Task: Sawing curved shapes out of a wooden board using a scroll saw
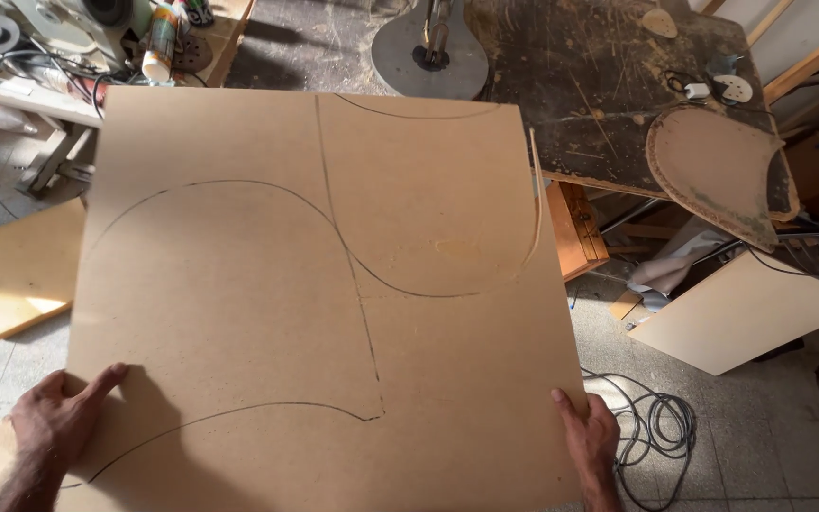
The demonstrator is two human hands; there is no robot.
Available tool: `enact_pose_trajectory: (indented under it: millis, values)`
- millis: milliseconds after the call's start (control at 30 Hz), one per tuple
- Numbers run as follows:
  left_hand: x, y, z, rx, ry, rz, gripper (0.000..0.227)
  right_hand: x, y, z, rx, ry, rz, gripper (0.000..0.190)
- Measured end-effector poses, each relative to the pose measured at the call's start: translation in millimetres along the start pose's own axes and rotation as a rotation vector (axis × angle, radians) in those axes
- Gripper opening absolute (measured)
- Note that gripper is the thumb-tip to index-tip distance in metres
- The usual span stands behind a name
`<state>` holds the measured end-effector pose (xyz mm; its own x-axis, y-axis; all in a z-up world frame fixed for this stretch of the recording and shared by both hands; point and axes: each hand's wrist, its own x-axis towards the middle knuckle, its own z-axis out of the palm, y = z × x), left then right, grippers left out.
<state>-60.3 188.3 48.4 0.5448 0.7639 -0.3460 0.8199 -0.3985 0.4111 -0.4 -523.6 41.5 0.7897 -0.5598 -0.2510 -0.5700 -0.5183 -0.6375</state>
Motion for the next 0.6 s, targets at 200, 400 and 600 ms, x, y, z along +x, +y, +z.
enact_pose_trajectory:
  millis: [200,400,600]
  values:
    - [9.8,89.6,15.5,-0.045,-0.088,0.116,0.067,-6.8,33.3,-20.5,-0.038,0.087,0.079,0.049]
    - [34.7,167.3,44.0,0.005,-0.165,0.235,0.073,9.4,33.3,-36.9,-0.078,0.163,0.128,0.052]
    - [32.6,219.9,31.4,-0.001,-0.263,0.196,0.069,13.1,-16.0,-54.8,-0.138,0.119,0.116,0.064]
